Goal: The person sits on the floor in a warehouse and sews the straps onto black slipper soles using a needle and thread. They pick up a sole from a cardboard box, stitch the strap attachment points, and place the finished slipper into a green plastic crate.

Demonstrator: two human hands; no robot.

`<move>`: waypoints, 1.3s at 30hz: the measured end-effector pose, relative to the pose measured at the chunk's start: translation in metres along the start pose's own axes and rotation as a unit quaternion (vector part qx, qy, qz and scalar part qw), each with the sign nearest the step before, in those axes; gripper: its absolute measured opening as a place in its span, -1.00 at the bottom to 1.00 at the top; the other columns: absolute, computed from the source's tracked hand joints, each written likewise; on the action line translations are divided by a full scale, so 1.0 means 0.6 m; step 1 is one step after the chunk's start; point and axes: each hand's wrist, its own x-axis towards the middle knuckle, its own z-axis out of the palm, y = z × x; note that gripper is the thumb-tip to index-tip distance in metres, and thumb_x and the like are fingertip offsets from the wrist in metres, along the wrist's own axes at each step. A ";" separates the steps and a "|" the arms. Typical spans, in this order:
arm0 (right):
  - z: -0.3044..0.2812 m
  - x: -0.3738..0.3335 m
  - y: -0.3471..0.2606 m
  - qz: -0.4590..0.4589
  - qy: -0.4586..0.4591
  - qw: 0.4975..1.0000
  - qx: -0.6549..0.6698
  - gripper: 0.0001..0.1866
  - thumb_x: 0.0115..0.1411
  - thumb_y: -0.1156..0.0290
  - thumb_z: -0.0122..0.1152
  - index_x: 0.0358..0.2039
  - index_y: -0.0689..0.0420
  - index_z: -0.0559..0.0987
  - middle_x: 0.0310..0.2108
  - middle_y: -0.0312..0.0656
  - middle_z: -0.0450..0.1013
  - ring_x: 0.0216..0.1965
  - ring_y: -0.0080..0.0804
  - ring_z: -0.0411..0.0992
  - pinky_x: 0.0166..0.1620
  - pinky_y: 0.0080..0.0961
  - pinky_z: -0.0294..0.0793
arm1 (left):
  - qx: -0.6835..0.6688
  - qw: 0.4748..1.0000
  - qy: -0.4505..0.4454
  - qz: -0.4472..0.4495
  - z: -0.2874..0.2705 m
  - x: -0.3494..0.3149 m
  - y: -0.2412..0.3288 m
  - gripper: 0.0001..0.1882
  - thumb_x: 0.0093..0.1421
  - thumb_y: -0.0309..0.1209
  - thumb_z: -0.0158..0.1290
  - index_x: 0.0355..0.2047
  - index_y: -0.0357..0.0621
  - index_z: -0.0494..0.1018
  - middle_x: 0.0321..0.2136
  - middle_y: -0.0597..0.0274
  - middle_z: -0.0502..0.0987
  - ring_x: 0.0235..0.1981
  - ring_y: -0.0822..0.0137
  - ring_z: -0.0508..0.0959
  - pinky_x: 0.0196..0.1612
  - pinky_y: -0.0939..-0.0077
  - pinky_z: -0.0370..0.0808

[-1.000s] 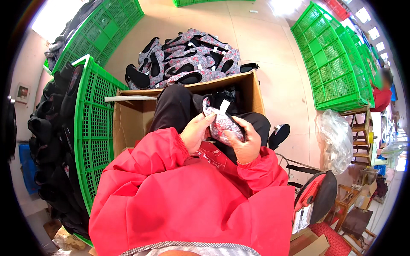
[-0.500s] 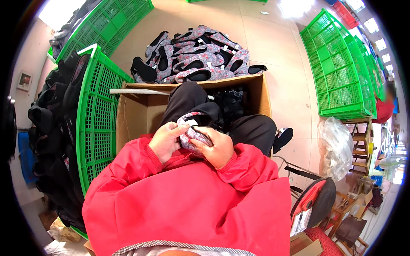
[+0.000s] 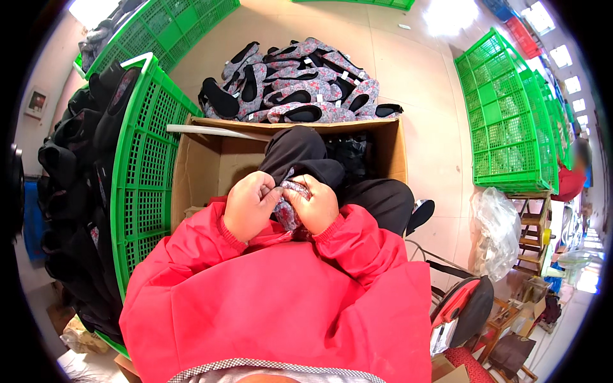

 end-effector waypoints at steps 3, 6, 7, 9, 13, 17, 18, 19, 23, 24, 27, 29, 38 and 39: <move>0.008 0.027 0.023 0.083 -0.020 0.992 0.097 -0.80 0.17 0.38 0.33 -0.32 0.27 0.58 -0.51 -0.21 0.54 -0.47 -0.55 0.47 -0.35 -0.54 0.44 | -0.113 0.987 0.025 -0.110 0.008 -0.002 -0.019 -0.79 0.13 -0.50 0.23 -0.27 -0.27 0.45 -0.51 0.24 0.49 -0.50 0.39 0.48 -0.39 0.50 0.47; 0.019 0.050 0.028 0.092 -0.018 0.978 0.184 -0.80 0.19 0.38 0.34 -0.36 0.26 0.58 -0.48 -0.31 0.53 -0.46 -0.66 0.41 -0.35 -0.61 0.42 | -0.189 0.967 0.072 -0.158 0.029 -0.024 -0.058 -0.66 0.16 -0.43 0.24 -0.13 -0.32 0.41 -0.40 0.26 0.53 -0.40 0.49 0.49 -0.29 0.57 0.49; 0.019 0.054 0.030 0.099 -0.021 0.978 0.185 -0.81 0.19 0.38 0.33 -0.36 0.25 0.59 -0.48 -0.31 0.53 -0.46 -0.66 0.41 -0.35 -0.61 0.42 | -0.251 0.945 0.059 -0.203 0.033 -0.036 -0.059 -0.66 0.16 -0.42 0.24 -0.13 -0.32 0.41 -0.39 0.27 0.53 -0.39 0.51 0.48 -0.28 0.59 0.48; 0.018 0.064 0.034 0.111 -0.026 0.976 0.187 -0.83 0.20 0.39 0.33 -0.36 0.24 0.59 -0.47 -0.31 0.53 -0.45 -0.66 0.41 -0.35 -0.62 0.42 | -0.304 0.918 0.057 -0.248 0.041 -0.056 -0.058 -0.70 0.20 -0.39 0.22 -0.18 -0.31 0.42 -0.36 0.32 0.53 -0.36 0.58 0.46 -0.27 0.63 0.46; 0.006 0.089 0.031 0.186 -0.068 0.933 0.299 -0.84 0.20 0.42 0.34 -0.30 0.24 0.58 -0.40 -0.23 0.57 -0.44 -0.56 0.51 -0.33 -0.59 0.51 | -0.325 0.912 0.029 -0.249 0.040 -0.066 -0.063 -0.83 0.27 -0.42 0.15 -0.28 -0.28 0.44 -0.39 0.37 0.50 -0.36 0.60 0.44 -0.28 0.65 0.42; 0.014 0.094 0.050 0.201 -0.046 0.925 0.319 -0.85 0.20 0.43 0.33 -0.30 0.23 0.59 -0.41 -0.22 0.58 -0.45 -0.54 0.52 -0.32 -0.57 0.52 | -0.452 0.853 0.049 -0.258 0.041 -0.058 -0.058 -0.91 0.34 -0.47 0.05 -0.34 -0.17 0.42 -0.44 0.44 0.45 -0.39 0.61 0.38 -0.23 0.69 0.36; 0.015 0.093 0.052 0.198 -0.042 0.925 0.321 -0.86 0.19 0.44 0.34 -0.32 0.24 0.59 -0.41 -0.22 0.57 -0.45 -0.55 0.51 -0.33 -0.57 0.51 | -0.449 0.856 0.051 -0.251 0.041 -0.058 -0.058 -0.92 0.34 -0.47 0.05 -0.33 -0.18 0.42 -0.43 0.43 0.45 -0.39 0.61 0.39 -0.23 0.70 0.36; 0.016 0.093 0.046 0.195 -0.037 0.925 0.323 -0.86 0.18 0.45 0.34 -0.34 0.25 0.58 -0.42 -0.23 0.57 -0.46 -0.56 0.51 -0.34 -0.58 0.50 | -0.446 0.859 0.053 -0.244 0.040 -0.057 -0.059 -0.92 0.34 -0.47 0.05 -0.32 -0.19 0.42 -0.42 0.42 0.46 -0.39 0.60 0.39 -0.24 0.70 0.36; 0.024 0.088 0.041 0.173 -0.029 0.938 0.300 -0.86 0.20 0.44 0.33 -0.34 0.25 0.60 -0.43 -0.25 0.57 -0.45 -0.58 0.49 -0.33 -0.59 0.50 | -0.454 0.845 0.044 -0.279 0.026 -0.064 -0.038 -0.91 0.33 -0.47 0.06 -0.30 -0.22 0.42 -0.40 0.37 0.50 -0.36 0.59 0.43 -0.21 0.68 0.39; 0.027 0.084 0.040 0.162 -0.017 0.944 0.288 -0.86 0.20 0.43 0.33 -0.34 0.25 0.61 -0.43 -0.26 0.57 -0.45 -0.59 0.49 -0.33 -0.60 0.49 | -0.460 0.838 0.050 -0.289 0.023 -0.066 -0.026 -0.91 0.32 -0.47 0.08 -0.30 -0.23 0.41 -0.39 0.36 0.50 -0.35 0.59 0.44 -0.20 0.68 0.40; 0.038 0.072 0.031 0.131 0.019 0.962 0.239 -0.85 0.21 0.43 0.33 -0.32 0.27 0.61 -0.44 -0.29 0.55 -0.45 -0.63 0.46 -0.32 -0.62 0.47 | -0.448 0.840 0.068 -0.298 0.013 -0.072 0.007 -0.85 0.24 -0.50 0.17 -0.30 -0.26 0.41 -0.43 0.35 0.51 -0.36 0.59 0.47 -0.22 0.68 0.44; 0.048 0.065 0.034 0.106 0.041 0.968 0.222 -0.84 0.21 0.43 0.32 -0.33 0.27 0.60 -0.43 -0.31 0.55 -0.44 -0.64 0.45 -0.32 -0.63 0.46 | -0.361 0.891 0.062 -0.268 0.009 -0.076 0.003 -0.83 0.20 -0.50 0.21 -0.32 -0.27 0.42 -0.47 0.37 0.51 -0.42 0.59 0.46 -0.30 0.69 0.45; 0.078 0.053 0.014 -0.005 0.171 0.984 0.047 -0.83 0.25 0.38 0.25 -0.33 0.24 0.58 -0.48 -0.13 0.56 -0.47 -0.40 0.51 -0.33 -0.48 0.48 | 0.030 0.993 0.104 -0.053 0.014 -0.051 -0.001 -0.78 -0.09 -0.56 0.25 -0.47 -0.17 0.40 -0.63 0.23 0.40 -0.59 0.27 0.43 -0.49 0.37 0.40; 0.080 0.052 0.012 -0.015 0.183 0.983 0.030 -0.83 0.26 0.38 0.23 -0.33 0.24 0.58 -0.48 -0.10 0.56 -0.47 -0.36 0.52 -0.33 -0.46 0.48 | 0.069 0.991 0.113 -0.010 0.011 -0.044 0.001 -0.77 -0.12 -0.58 0.23 -0.49 -0.16 0.38 -0.63 0.20 0.38 -0.58 0.20 0.42 -0.48 0.32 0.39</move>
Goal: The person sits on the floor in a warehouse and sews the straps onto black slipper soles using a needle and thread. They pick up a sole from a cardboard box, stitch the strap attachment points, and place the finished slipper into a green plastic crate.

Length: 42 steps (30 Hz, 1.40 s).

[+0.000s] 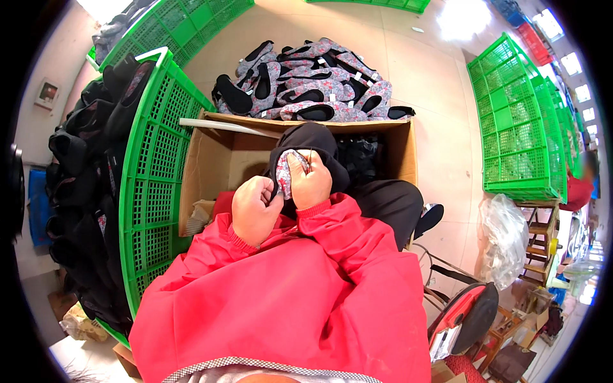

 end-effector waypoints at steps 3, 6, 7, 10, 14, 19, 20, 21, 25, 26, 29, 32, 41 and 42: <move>0.004 -0.007 0.006 -0.008 0.004 1.000 0.018 -0.82 0.30 0.36 0.16 -0.29 0.23 0.58 -0.47 -0.06 0.56 -0.46 -0.25 0.53 -0.32 -0.41 0.49 | 0.078 0.992 0.037 0.091 -0.006 0.015 -0.006 -0.78 -0.18 -0.62 0.14 -0.51 -0.14 0.35 -0.60 0.17 0.36 -0.51 0.08 0.42 -0.41 0.21 0.38; -0.006 -0.026 -0.004 0.017 -0.059 0.990 0.126 -0.73 0.37 0.36 0.05 -0.06 0.29 0.53 -0.22 -0.10 0.57 -0.19 -0.39 0.53 -0.09 -0.46 0.48 | 0.158 0.972 0.098 0.145 -0.024 0.046 -0.026 -0.79 -0.18 -0.63 0.11 -0.52 -0.12 0.35 -0.59 0.16 0.35 -0.49 0.05 0.42 -0.40 0.18 0.36; -0.007 -0.033 -0.006 0.024 -0.074 0.981 0.179 -0.70 0.38 0.36 0.03 -0.01 0.31 0.51 -0.15 -0.11 0.57 -0.13 -0.41 0.52 -0.03 -0.48 0.47 | 0.191 0.966 0.102 0.142 -0.035 0.057 -0.030 -0.79 -0.17 -0.63 0.12 -0.51 -0.12 0.35 -0.57 0.16 0.37 -0.47 0.04 0.43 -0.36 0.18 0.37; -0.008 -0.058 0.006 0.050 -0.123 0.971 0.201 -0.48 0.37 0.38 0.10 0.22 0.41 0.28 0.16 0.01 0.36 0.17 -0.35 0.33 0.24 -0.48 0.26 | 0.219 0.959 0.089 0.156 -0.039 0.072 -0.041 -0.78 -0.17 -0.63 0.12 -0.50 -0.12 0.36 -0.54 0.17 0.40 -0.44 0.04 0.44 -0.30 0.17 0.38; -0.016 -0.053 0.012 0.092 -0.124 0.950 0.272 -0.40 0.31 0.38 0.22 0.24 0.41 0.25 0.18 -0.01 0.33 0.19 -0.35 0.31 0.27 -0.46 0.23 | 0.204 0.958 0.087 0.181 -0.034 0.078 -0.035 -0.79 -0.16 -0.64 0.09 -0.47 -0.14 0.37 -0.51 0.15 0.42 -0.38 0.03 0.46 -0.26 0.18 0.40; -0.022 -0.055 0.010 0.100 -0.118 0.950 0.270 -0.36 0.25 0.41 0.30 0.24 0.40 0.26 0.16 -0.04 0.34 0.18 -0.38 0.32 0.26 -0.46 0.25 | 0.031 0.998 -0.007 0.055 -0.036 0.063 -0.059 -0.77 -0.08 -0.66 0.10 -0.36 -0.21 0.43 -0.33 0.09 0.50 -0.23 0.03 0.51 -0.14 0.23 0.46; -0.021 -0.056 0.012 0.097 -0.117 0.952 0.266 -0.36 0.24 0.41 0.31 0.23 0.39 0.26 0.15 -0.04 0.35 0.17 -0.39 0.32 0.25 -0.46 0.26 | -0.019 0.999 -0.021 0.041 -0.039 0.061 -0.058 -0.76 -0.06 -0.64 0.13 -0.32 -0.21 0.45 -0.28 0.08 0.52 -0.19 0.04 0.52 -0.11 0.24 0.47; -0.023 -0.055 0.014 0.101 -0.120 0.950 0.269 -0.38 0.24 0.41 0.31 0.21 0.38 0.28 0.14 -0.06 0.36 0.16 -0.40 0.33 0.24 -0.47 0.28 | -0.068 0.997 -0.035 0.027 -0.041 0.060 -0.056 -0.75 -0.03 -0.62 0.15 -0.28 -0.22 0.47 -0.22 0.07 0.54 -0.15 0.04 0.53 -0.08 0.26 0.47; -0.019 -0.051 0.003 0.076 -0.111 0.953 0.272 -0.50 0.23 0.44 0.32 0.11 0.33 0.36 0.05 -0.15 0.41 0.05 -0.47 0.39 0.15 -0.53 0.35 | -0.045 0.990 -0.097 0.095 -0.061 0.064 -0.021 -0.66 0.02 -0.51 0.27 -0.15 -0.19 0.52 -0.08 0.04 0.53 -0.07 0.07 0.54 -0.01 0.32 0.48; -0.017 -0.052 0.000 0.059 -0.103 0.955 0.271 -0.54 0.23 0.45 0.32 0.07 0.32 0.38 0.01 -0.18 0.42 0.02 -0.49 0.41 0.13 -0.55 0.38 | -0.027 0.989 -0.100 0.102 -0.058 0.062 -0.021 -0.65 0.02 -0.51 0.28 -0.13 -0.19 0.53 -0.07 0.04 0.53 -0.06 0.09 0.55 -0.01 0.34 0.49; -0.027 -0.045 -0.012 0.056 -0.104 0.955 0.271 -0.69 0.23 0.48 0.29 -0.08 0.25 0.42 -0.13 -0.26 0.43 -0.08 -0.55 0.43 0.01 -0.61 0.44 | 0.004 0.989 -0.094 0.114 -0.049 0.058 -0.024 -0.62 0.01 -0.43 0.34 -0.12 -0.13 0.57 -0.06 0.03 0.53 -0.04 0.09 0.55 -0.03 0.32 0.51; -0.042 -0.023 -0.004 0.113 -0.167 0.920 0.335 -0.82 0.26 0.52 0.23 -0.20 0.22 0.41 -0.26 -0.30 0.40 -0.16 -0.58 0.43 -0.09 -0.60 0.52 | 0.013 0.989 -0.098 0.108 -0.046 0.055 -0.024 -0.61 0.01 -0.43 0.35 -0.12 -0.13 0.58 -0.05 0.03 0.53 -0.04 0.09 0.55 -0.02 0.31 0.51; -0.120 0.012 -0.062 0.175 -0.140 0.910 0.349 -0.94 0.37 0.48 0.06 -0.20 0.18 0.41 -0.20 0.06 0.55 -0.37 -0.27 0.63 -0.66 -0.75 0.30 | 0.022 0.989 -0.121 0.083 -0.053 0.056 -0.014 -0.59 0.01 -0.46 0.33 -0.09 -0.15 0.56 -0.01 0.05 0.51 -0.01 0.07 0.53 0.02 0.33 0.48; -0.127 0.018 -0.061 0.158 -0.129 0.913 0.354 -0.96 0.36 0.51 0.07 -0.21 0.19 0.43 -0.23 0.04 0.56 -0.38 -0.30 0.62 -0.60 -0.74 0.37 | 0.022 0.988 -0.127 0.083 -0.053 0.055 -0.016 -0.58 0.01 -0.46 0.32 -0.08 -0.15 0.56 0.00 0.04 0.51 0.00 0.06 0.52 0.03 0.33 0.47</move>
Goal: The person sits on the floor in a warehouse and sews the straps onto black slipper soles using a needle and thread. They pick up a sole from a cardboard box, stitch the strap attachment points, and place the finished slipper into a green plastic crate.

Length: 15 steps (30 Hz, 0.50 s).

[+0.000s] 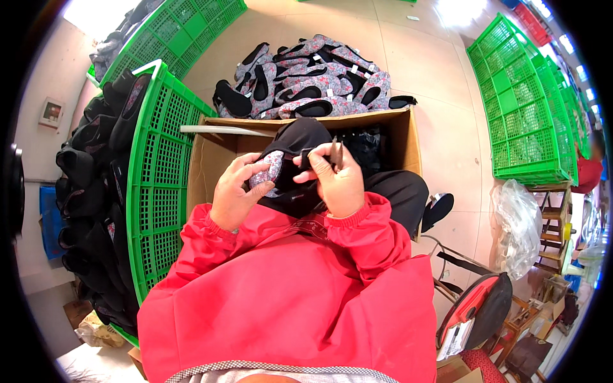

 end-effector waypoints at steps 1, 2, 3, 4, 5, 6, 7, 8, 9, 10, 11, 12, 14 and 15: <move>-0.004 0.010 0.002 -0.047 0.004 0.999 -0.014 -0.97 0.33 0.54 0.11 -0.23 0.19 0.46 -0.28 -0.01 0.56 -0.41 -0.44 0.56 -0.45 -0.70 0.47 | 0.001 1.000 -0.005 0.001 -0.001 0.000 -0.001 -0.57 0.01 -0.45 0.31 -0.06 -0.15 0.55 0.01 0.04 0.50 0.01 0.05 0.51 0.04 0.32 0.47; -0.011 0.013 -0.002 -0.055 0.018 0.996 -0.073 -0.90 0.29 0.50 0.19 -0.23 0.20 0.48 -0.29 -0.08 0.56 -0.40 -0.47 0.53 -0.38 -0.68 0.48 | 0.012 1.000 -0.012 0.006 -0.003 0.000 -0.002 -0.57 0.02 -0.45 0.31 -0.05 -0.14 0.55 0.03 0.04 0.49 0.03 0.04 0.50 0.06 0.31 0.46; -0.016 0.015 -0.007 -0.063 0.032 0.989 -0.131 -0.83 0.24 0.46 0.27 -0.23 0.21 0.49 -0.30 -0.15 0.55 -0.39 -0.51 0.49 -0.31 -0.67 0.48 | 0.023 0.999 -0.019 0.010 -0.005 -0.002 -0.003 -0.56 0.02 -0.45 0.30 -0.04 -0.13 0.55 0.05 0.04 0.48 0.04 0.03 0.49 0.08 0.30 0.44; -0.022 0.019 -0.005 -0.084 0.021 0.975 -0.206 -0.79 0.19 0.44 0.32 -0.21 0.20 0.50 -0.30 -0.17 0.55 -0.37 -0.52 0.48 -0.28 -0.65 0.47 | 0.033 0.999 -0.027 0.015 -0.005 -0.004 -0.002 -0.55 0.03 -0.44 0.29 -0.02 -0.12 0.54 0.07 0.03 0.47 0.06 0.02 0.48 0.09 0.29 0.43; -0.029 0.025 0.000 -0.104 0.010 0.954 -0.280 -0.74 0.14 0.41 0.37 -0.20 0.18 0.51 -0.29 -0.19 0.55 -0.34 -0.54 0.47 -0.26 -0.63 0.46 | 0.044 0.998 -0.033 0.015 -0.005 -0.005 0.000 -0.55 0.03 -0.44 0.28 -0.01 -0.11 0.54 0.09 0.02 0.45 0.07 0.01 0.47 0.11 0.27 0.43; -0.033 0.027 0.003 -0.123 -0.002 0.928 -0.352 -0.69 0.10 0.39 0.41 -0.19 0.17 0.52 -0.28 -0.21 0.55 -0.32 -0.55 0.46 -0.23 -0.61 0.45 | 0.055 0.998 -0.039 0.014 -0.006 -0.005 0.003 -0.55 0.04 -0.44 0.27 0.00 -0.09 0.54 0.10 0.01 0.44 0.08 0.00 0.46 0.12 0.26 0.42; -0.024 0.024 -0.006 -0.095 -0.006 0.909 -0.406 -0.57 -0.01 0.31 0.47 -0.14 0.13 0.53 -0.28 -0.21 0.53 -0.24 -0.45 0.48 -0.18 -0.48 0.46 | 0.068 0.997 -0.044 0.013 -0.008 -0.007 0.005 -0.54 0.04 -0.44 0.27 0.01 -0.08 0.54 0.12 0.00 0.42 0.09 -0.01 0.45 0.13 0.24 0.41; -0.021 0.024 -0.001 -0.093 -0.022 0.894 -0.438 -0.57 -0.01 0.28 0.47 -0.15 0.13 0.52 -0.29 -0.18 0.53 -0.24 -0.36 0.49 -0.17 -0.44 0.47 | 0.089 0.995 -0.036 0.021 -0.006 -0.010 0.005 -0.54 0.03 -0.43 0.27 0.00 -0.07 0.54 0.12 -0.01 0.42 0.09 -0.03 0.44 0.13 0.22 0.41; -0.020 0.024 0.008 -0.091 -0.038 0.877 -0.469 -0.57 -0.01 0.26 0.47 -0.16 0.13 0.52 -0.30 -0.15 0.53 -0.24 -0.27 0.51 -0.17 -0.41 0.47 | 0.111 0.993 -0.028 0.029 -0.001 -0.014 0.003 -0.53 0.03 -0.42 0.28 0.00 -0.06 0.55 0.13 -0.02 0.41 0.10 -0.04 0.44 0.13 0.21 0.41; -0.025 0.026 0.025 -0.074 -0.029 0.883 -0.463 -0.63 -0.01 0.40 0.45 -0.21 0.16 0.50 -0.27 -0.19 0.44 -0.28 -0.47 0.38 -0.15 -0.52 0.39 | 0.131 0.990 -0.020 0.042 0.004 -0.013 0.003 -0.53 0.02 -0.42 0.28 0.00 -0.05 0.55 0.13 -0.04 0.40 0.10 -0.05 0.43 0.13 0.19 0.41; -0.032 0.033 0.041 -0.071 -0.031 0.885 -0.460 -0.68 -0.01 0.44 0.43 -0.28 0.19 0.48 -0.37 -0.17 0.45 -0.34 -0.45 0.39 -0.20 -0.51 0.39 | 0.143 0.988 -0.012 0.055 0.009 -0.011 0.003 -0.52 0.01 -0.41 0.29 0.00 -0.04 0.55 0.13 -0.06 0.40 0.09 -0.06 0.43 0.13 0.18 0.41; -0.040 0.036 0.054 -0.055 -0.030 0.880 -0.470 -0.69 0.00 0.45 0.42 -0.30 0.20 0.47 -0.41 -0.17 0.44 -0.37 -0.45 0.38 -0.23 -0.50 0.39 | 0.156 0.985 -0.005 0.069 0.015 -0.010 0.003 -0.52 0.00 -0.40 0.30 0.00 -0.03 0.56 0.13 -0.07 0.39 0.09 -0.08 0.43 0.13 0.17 0.42; -0.038 0.037 0.056 -0.063 -0.037 0.882 -0.466 -0.73 0.03 0.48 0.39 -0.35 0.22 0.44 -0.50 -0.20 0.40 -0.43 -0.48 0.33 -0.30 -0.50 0.36 | 0.182 0.980 0.009 0.085 0.024 -0.006 0.000 -0.52 -0.02 -0.38 0.30 -0.01 -0.01 0.57 0.13 -0.13 0.38 0.08 -0.11 0.42 0.12 0.15 0.43; -0.036 0.040 0.055 -0.064 -0.043 0.886 -0.456 -0.74 0.04 0.48 0.38 -0.36 0.22 0.43 -0.50 -0.21 0.39 -0.44 -0.50 0.31 -0.31 -0.51 0.35 | 0.198 0.976 0.020 0.085 0.029 -0.004 -0.003 -0.52 -0.02 -0.38 0.30 -0.01 0.00 0.57 0.14 -0.13 0.37 0.09 -0.12 0.42 0.12 0.15 0.43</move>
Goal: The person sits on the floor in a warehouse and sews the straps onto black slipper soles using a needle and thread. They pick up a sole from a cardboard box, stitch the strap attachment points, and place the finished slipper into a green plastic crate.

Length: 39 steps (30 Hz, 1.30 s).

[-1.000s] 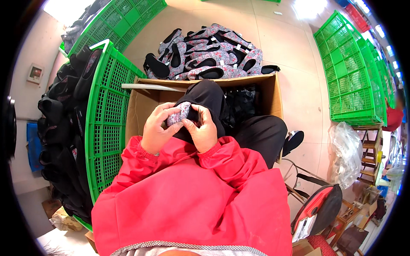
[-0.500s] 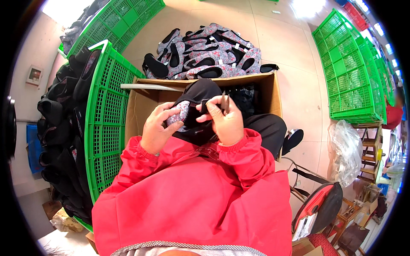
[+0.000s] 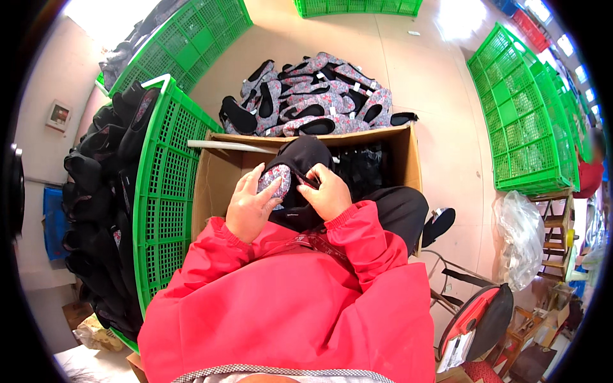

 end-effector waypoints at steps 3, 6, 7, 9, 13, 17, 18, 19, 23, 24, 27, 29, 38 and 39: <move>0.002 0.001 -0.002 0.006 -0.018 1.000 0.017 -0.70 0.01 0.40 0.37 -0.37 0.23 0.40 -0.43 0.00 0.43 -0.36 -0.04 0.45 -0.29 -0.31 0.40 | 0.035 0.999 0.023 0.000 0.014 0.003 -0.004 -0.56 0.03 -0.40 0.27 -0.02 -0.02 0.56 0.13 -0.14 0.37 0.07 -0.14 0.42 0.09 0.15 0.44; 0.007 -0.003 -0.002 0.003 -0.036 0.999 0.039 -0.70 0.01 0.43 0.36 -0.40 0.24 0.38 -0.46 0.00 0.39 -0.39 -0.04 0.42 -0.30 -0.29 0.39 | 0.031 0.999 0.016 -0.038 0.028 0.014 -0.019 -0.64 0.09 -0.37 0.23 -0.05 -0.03 0.58 0.09 -0.18 0.38 0.04 -0.14 0.43 0.09 0.17 0.44; 0.013 -0.005 -0.008 -0.008 -0.038 0.998 0.053 -0.69 0.01 0.45 0.36 -0.42 0.23 0.35 -0.48 -0.02 0.36 -0.40 -0.05 0.39 -0.31 -0.28 0.38 | 0.047 0.997 0.046 -0.040 0.033 0.019 -0.024 -0.73 0.11 -0.38 0.20 -0.15 -0.09 0.59 -0.01 -0.14 0.43 -0.03 -0.11 0.46 0.01 0.18 0.47; 0.021 -0.012 -0.022 -0.038 -0.048 0.998 0.022 -0.70 0.01 0.46 0.35 -0.42 0.22 0.35 -0.48 -0.02 0.36 -0.38 -0.03 0.39 -0.30 -0.26 0.39 | 0.060 0.994 0.056 -0.067 0.043 0.030 -0.045 -0.81 0.12 -0.38 0.19 -0.24 -0.13 0.58 -0.08 -0.10 0.45 -0.09 -0.08 0.47 -0.05 0.19 0.47; 0.036 -0.015 -0.031 -0.045 -0.046 0.998 0.015 -0.71 0.02 0.47 0.33 -0.40 0.22 0.34 -0.46 0.00 0.37 -0.36 0.02 0.39 -0.28 -0.23 0.39 | 0.097 0.991 0.074 -0.045 0.072 0.064 -0.080 -0.94 0.07 -0.47 0.13 -0.46 -0.19 0.55 -0.26 0.00 0.45 -0.18 -0.01 0.46 -0.16 0.23 0.47; 0.044 -0.001 -0.026 -0.007 -0.048 0.999 0.019 -0.70 0.03 0.46 0.32 -0.38 0.24 0.34 -0.44 0.03 0.38 -0.33 0.05 0.41 -0.27 -0.20 0.39 | 0.200 0.979 -0.003 -0.036 0.087 0.100 -0.102 -0.90 -0.01 -0.45 0.09 -0.49 -0.13 0.59 -0.27 0.10 0.46 -0.16 0.09 0.48 -0.18 0.32 0.49; 0.047 0.002 -0.025 -0.004 -0.047 0.999 0.017 -0.70 0.04 0.45 0.32 -0.38 0.24 0.34 -0.44 0.03 0.39 -0.33 0.06 0.42 -0.27 -0.20 0.40 | 0.220 0.975 -0.024 -0.035 0.089 0.109 -0.106 -0.89 -0.01 -0.44 0.09 -0.49 -0.11 0.60 -0.26 0.12 0.46 -0.15 0.11 0.48 -0.18 0.32 0.49; 0.052 0.003 -0.027 -0.024 -0.035 0.999 0.016 -0.72 0.09 0.48 0.31 -0.40 0.25 0.33 -0.50 -0.11 0.31 -0.46 -0.37 0.28 -0.32 -0.42 0.34 | 0.242 0.967 -0.058 -0.054 0.093 0.115 -0.108 -0.88 0.01 -0.42 0.09 -0.46 -0.09 0.61 -0.24 0.17 0.47 -0.14 0.16 0.49 -0.16 0.30 0.48; 0.065 0.009 -0.026 -0.012 -0.041 0.999 0.010 -0.72 0.09 0.46 0.31 -0.38 0.25 0.34 -0.50 -0.09 0.34 -0.46 -0.35 0.32 -0.32 -0.40 0.36 | 0.290 0.946 -0.117 -0.086 0.120 0.127 -0.125 -0.86 0.07 -0.40 0.07 -0.39 -0.11 0.59 -0.18 0.23 0.46 -0.13 0.20 0.49 -0.13 0.29 0.49; 0.070 0.010 -0.024 -0.009 -0.042 0.999 0.007 -0.72 0.10 0.46 0.31 -0.38 0.25 0.34 -0.50 -0.09 0.35 -0.46 -0.34 0.32 -0.31 -0.40 0.36 | 0.293 0.944 -0.134 -0.077 0.123 0.128 -0.133 -0.86 0.08 -0.39 0.07 -0.37 -0.11 0.58 -0.18 0.23 0.46 -0.12 0.21 0.49 -0.13 0.29 0.49; 0.068 0.010 -0.016 -0.009 -0.033 0.999 0.009 -0.72 0.10 0.44 0.31 -0.38 0.25 0.34 -0.50 -0.09 0.36 -0.46 -0.32 0.34 -0.32 -0.39 0.37 | 0.281 0.939 -0.193 -0.043 0.100 0.147 -0.120 -0.78 0.12 -0.42 0.05 -0.24 -0.15 0.59 -0.12 0.17 0.48 -0.09 0.22 0.52 -0.12 0.30 0.50; 0.073 0.006 -0.019 -0.015 -0.035 0.999 0.017 -0.72 0.10 0.44 0.31 -0.38 0.24 0.35 -0.51 -0.10 0.35 -0.46 -0.34 0.34 -0.32 -0.40 0.37 | 0.228 0.958 -0.168 -0.041 0.105 0.128 -0.144 -0.80 0.11 -0.44 0.06 -0.27 -0.16 0.60 -0.14 0.14 0.49 -0.13 0.19 0.55 -0.14 0.31 0.52; 0.091 -0.028 0.022 0.039 0.012 0.987 0.156 -0.73 0.11 0.43 0.34 -0.41 0.18 0.37 -0.54 -0.29 0.33 -0.49 -0.53 0.31 -0.36 -0.50 0.35 | 0.114 0.990 -0.005 0.086 0.059 0.040 -0.147 -0.75 -0.05 -0.53 0.07 -0.31 -0.23 0.59 -0.11 -0.04 0.57 -0.16 0.11 0.60 -0.04 0.30 0.53; 0.096 -0.031 0.034 0.030 0.017 0.977 0.212 -0.75 0.14 0.46 0.33 -0.43 0.16 0.36 -0.53 -0.39 0.30 -0.46 -0.63 0.26 -0.36 -0.58 0.32 | 0.052 0.995 0.031 0.081 0.055 0.029 -0.148 -0.74 0.03 -0.57 0.08 -0.23 -0.24 0.60 -0.10 -0.05 0.58 -0.15 0.17 0.61 -0.08 0.36 0.55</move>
